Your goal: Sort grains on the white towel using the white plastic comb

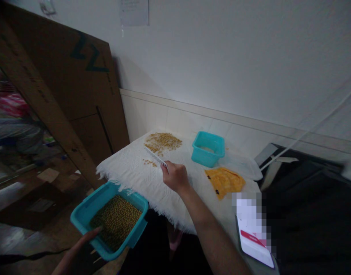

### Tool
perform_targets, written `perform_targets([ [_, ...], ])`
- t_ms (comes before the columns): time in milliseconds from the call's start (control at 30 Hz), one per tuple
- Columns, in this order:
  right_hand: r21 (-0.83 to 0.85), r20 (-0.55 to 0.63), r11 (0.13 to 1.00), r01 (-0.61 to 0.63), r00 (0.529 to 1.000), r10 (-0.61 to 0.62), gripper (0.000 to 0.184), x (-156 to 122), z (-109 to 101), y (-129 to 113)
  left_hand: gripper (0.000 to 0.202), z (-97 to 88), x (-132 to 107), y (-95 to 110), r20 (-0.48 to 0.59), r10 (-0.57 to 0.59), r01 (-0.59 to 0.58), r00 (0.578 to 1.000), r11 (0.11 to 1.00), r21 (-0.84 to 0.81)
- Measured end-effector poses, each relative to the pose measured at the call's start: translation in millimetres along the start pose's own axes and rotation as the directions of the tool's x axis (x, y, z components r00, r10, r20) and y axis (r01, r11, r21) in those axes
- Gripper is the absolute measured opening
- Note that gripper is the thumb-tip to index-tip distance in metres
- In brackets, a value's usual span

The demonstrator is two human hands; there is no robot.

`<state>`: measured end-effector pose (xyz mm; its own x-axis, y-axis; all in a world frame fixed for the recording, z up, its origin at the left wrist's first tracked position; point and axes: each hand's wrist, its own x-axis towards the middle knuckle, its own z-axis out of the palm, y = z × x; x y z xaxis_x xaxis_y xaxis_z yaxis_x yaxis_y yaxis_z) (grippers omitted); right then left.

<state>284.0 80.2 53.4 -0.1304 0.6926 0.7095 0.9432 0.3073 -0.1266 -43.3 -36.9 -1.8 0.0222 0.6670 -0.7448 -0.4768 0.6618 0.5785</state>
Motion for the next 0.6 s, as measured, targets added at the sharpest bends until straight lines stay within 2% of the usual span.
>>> perform_targets([
  [100,0.026,-0.005,0.998,-0.065,0.998,0.065,0.026,5.2,-10.2,4.6,0.083,7.0,-11.2,4.6,0.006,-0.033,0.033,0.999,0.999,-0.004],
  [200,0.057,-0.006,0.987,-0.148,0.989,0.149,0.032,4.0,-27.7,7.9,0.081,6.6,-18.2,8.0,0.024,-0.053,0.053,0.998,0.999,-0.014],
  [333,0.083,-0.013,0.984,-0.158,0.987,0.159,0.037,-14.3,-48.4,5.1,0.093,0.1,-16.6,7.8,0.049,-0.033,0.035,0.998,0.998,-0.042],
  [500,0.055,-0.048,0.991,-0.118,0.992,0.121,0.040,-33.8,-52.0,-4.5,0.093,0.8,-12.6,8.8,0.049,-0.083,0.084,0.995,0.996,-0.016],
  [600,0.064,-0.048,0.993,-0.097,0.994,0.100,0.042,-35.8,-49.3,-8.7,0.091,-0.6,-12.1,8.6,0.058,-0.067,0.069,0.996,0.997,-0.034],
])
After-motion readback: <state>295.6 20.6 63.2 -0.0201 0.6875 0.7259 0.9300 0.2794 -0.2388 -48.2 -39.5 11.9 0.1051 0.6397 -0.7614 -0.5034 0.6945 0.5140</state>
